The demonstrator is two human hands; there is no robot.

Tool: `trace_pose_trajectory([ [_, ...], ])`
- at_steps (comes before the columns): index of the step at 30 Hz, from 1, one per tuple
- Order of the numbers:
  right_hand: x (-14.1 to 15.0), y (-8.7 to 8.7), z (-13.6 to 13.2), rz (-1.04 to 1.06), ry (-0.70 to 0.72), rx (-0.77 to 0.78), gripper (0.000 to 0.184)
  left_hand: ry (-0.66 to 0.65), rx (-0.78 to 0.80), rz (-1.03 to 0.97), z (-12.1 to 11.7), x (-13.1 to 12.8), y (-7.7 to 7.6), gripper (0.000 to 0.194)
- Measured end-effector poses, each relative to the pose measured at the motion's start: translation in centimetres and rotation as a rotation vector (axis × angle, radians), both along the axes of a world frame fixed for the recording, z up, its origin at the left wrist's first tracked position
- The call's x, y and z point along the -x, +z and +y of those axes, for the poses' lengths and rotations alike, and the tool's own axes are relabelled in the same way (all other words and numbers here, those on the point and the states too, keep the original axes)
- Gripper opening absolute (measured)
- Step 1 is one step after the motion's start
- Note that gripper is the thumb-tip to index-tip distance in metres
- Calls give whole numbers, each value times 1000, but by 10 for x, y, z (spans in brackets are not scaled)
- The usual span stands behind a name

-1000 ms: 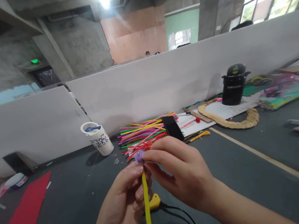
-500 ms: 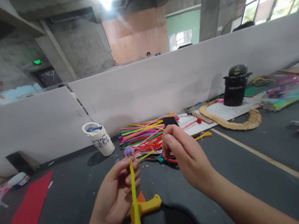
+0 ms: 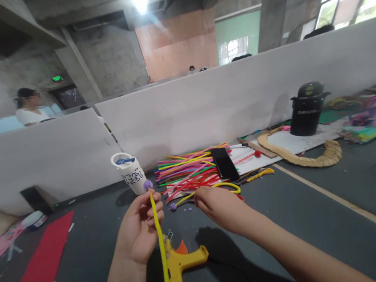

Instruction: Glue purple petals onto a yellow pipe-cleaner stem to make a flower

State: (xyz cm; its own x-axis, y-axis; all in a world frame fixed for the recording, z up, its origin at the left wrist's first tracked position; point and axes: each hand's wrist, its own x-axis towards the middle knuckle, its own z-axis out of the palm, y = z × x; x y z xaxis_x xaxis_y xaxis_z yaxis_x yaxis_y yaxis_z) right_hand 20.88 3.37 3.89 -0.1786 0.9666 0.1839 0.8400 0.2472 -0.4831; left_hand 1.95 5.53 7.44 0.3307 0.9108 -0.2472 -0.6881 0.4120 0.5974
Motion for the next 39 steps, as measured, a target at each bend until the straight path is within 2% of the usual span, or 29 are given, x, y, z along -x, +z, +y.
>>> trace_pose_trajectory([
  [6, 9, 12, -5, 146, -67, -14, 25, -72, -28, 14, -5, -7, -4, 34],
  [11, 8, 12, -7, 339, 4, -24, 36, -108, -66, 67, -8, -11, -3, 30],
  [14, 10, 16, -12, 506, 59, -4, 19, -116, -95, 149, -10, -13, -5, 19],
  [17, 13, 21, -18, 685, 127, 88, 14, -75, -155, 229, -13, -17, -7, 2],
  [20, 16, 26, -24, 820, 179, 215, 13, -71, -221, 291, -19, -22, -9, 13],
  [23, 18, 29, -28, 901, 183, 282, 10, -98, -265, 343, -25, -26, -8, 14],
  [26, 19, 32, -33, 937, 160, 286, 11, -90, -292, 384, -26, -23, -5, 15],
  [28, 19, 34, -36, 924, 137, 242, 12, -58, -358, 428, -26, -18, -1, 27],
  [31, 19, 37, -40, 838, 126, 165, 14, 46, -601, 590, -26, -10, 5, 44],
  [35, 20, 37, -43, 739, 127, 106, 15, 142, -846, 842, -35, -8, 11, 35],
  [39, 20, 35, -44, 654, 134, 34, 16, 300, -926, 903, -43, -13, 13, 30],
])
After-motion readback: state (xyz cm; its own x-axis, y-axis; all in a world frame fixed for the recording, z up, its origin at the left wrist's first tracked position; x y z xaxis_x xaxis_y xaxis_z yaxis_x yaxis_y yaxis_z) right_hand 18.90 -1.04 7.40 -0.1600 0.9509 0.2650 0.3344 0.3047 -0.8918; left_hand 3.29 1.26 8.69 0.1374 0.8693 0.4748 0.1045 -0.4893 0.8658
